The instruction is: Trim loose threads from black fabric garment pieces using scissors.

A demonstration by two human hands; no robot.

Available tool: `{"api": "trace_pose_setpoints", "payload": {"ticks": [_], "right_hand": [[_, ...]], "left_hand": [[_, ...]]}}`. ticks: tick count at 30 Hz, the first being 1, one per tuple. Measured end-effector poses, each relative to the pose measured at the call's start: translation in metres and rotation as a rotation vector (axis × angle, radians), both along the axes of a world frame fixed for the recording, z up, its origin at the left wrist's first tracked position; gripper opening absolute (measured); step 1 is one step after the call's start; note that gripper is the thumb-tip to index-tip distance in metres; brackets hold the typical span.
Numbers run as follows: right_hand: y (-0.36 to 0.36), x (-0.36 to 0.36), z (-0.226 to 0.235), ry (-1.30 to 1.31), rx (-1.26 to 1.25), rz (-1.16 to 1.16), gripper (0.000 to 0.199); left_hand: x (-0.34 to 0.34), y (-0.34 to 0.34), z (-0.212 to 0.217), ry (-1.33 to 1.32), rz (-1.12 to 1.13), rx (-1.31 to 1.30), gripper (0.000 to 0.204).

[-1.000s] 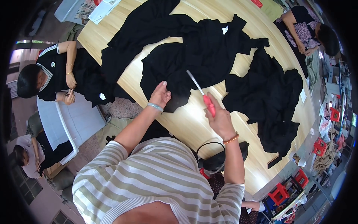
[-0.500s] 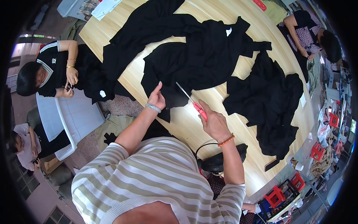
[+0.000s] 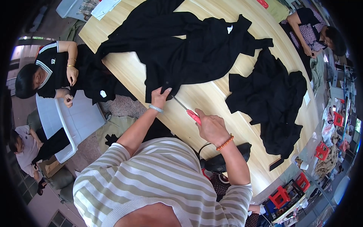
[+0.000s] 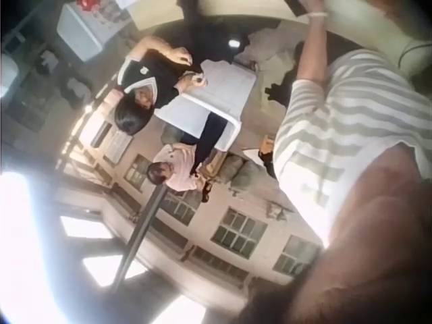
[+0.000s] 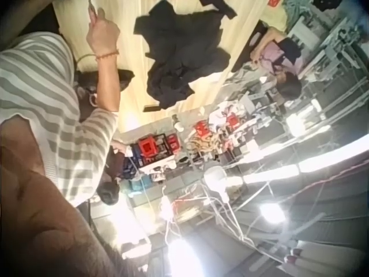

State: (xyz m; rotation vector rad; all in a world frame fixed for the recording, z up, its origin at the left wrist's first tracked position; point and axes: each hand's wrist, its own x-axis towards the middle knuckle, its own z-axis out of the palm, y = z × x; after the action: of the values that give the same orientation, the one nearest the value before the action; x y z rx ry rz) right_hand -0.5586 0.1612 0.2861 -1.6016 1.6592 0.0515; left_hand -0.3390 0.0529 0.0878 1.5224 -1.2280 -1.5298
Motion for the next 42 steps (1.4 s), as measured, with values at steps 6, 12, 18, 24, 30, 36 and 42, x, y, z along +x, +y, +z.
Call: {"api": "trace_pose_setpoints", "payload": {"ticks": [6,12,18,24,30,36,42], "right_hand": [[0.007,0.002,-0.004,-0.035,0.016,-0.032,0.045],[0.009,0.008,-0.017,-0.018,-0.101,-0.102,0.042],[-0.005,0.019,-0.011,-0.002,-0.054,-0.077,0.043],[-0.001,0.012,-0.006,0.007,-0.06,-0.034,0.041],[-0.011,0.013,-0.014,-0.015,-0.18,-0.097,0.04],[-0.023,0.02,-0.012,-0.025,-0.192,-0.103,0.04],[-0.041,0.022,-0.019,-0.031,-0.196,-0.143,0.042]], "left_hand": [[0.028,-0.002,-0.002,-0.079,-0.115,0.098,0.023],[0.024,-0.004,0.013,0.171,0.161,0.212,0.045],[0.018,-0.04,-0.006,0.481,0.248,0.423,0.032],[0.028,-0.022,-0.015,-0.047,-0.003,0.18,0.024],[0.028,-0.071,0.008,-0.11,0.149,-0.174,0.043],[0.019,-0.126,0.02,0.297,0.341,0.496,0.037],[0.014,-0.152,0.001,0.698,0.32,0.66,0.022]]}}
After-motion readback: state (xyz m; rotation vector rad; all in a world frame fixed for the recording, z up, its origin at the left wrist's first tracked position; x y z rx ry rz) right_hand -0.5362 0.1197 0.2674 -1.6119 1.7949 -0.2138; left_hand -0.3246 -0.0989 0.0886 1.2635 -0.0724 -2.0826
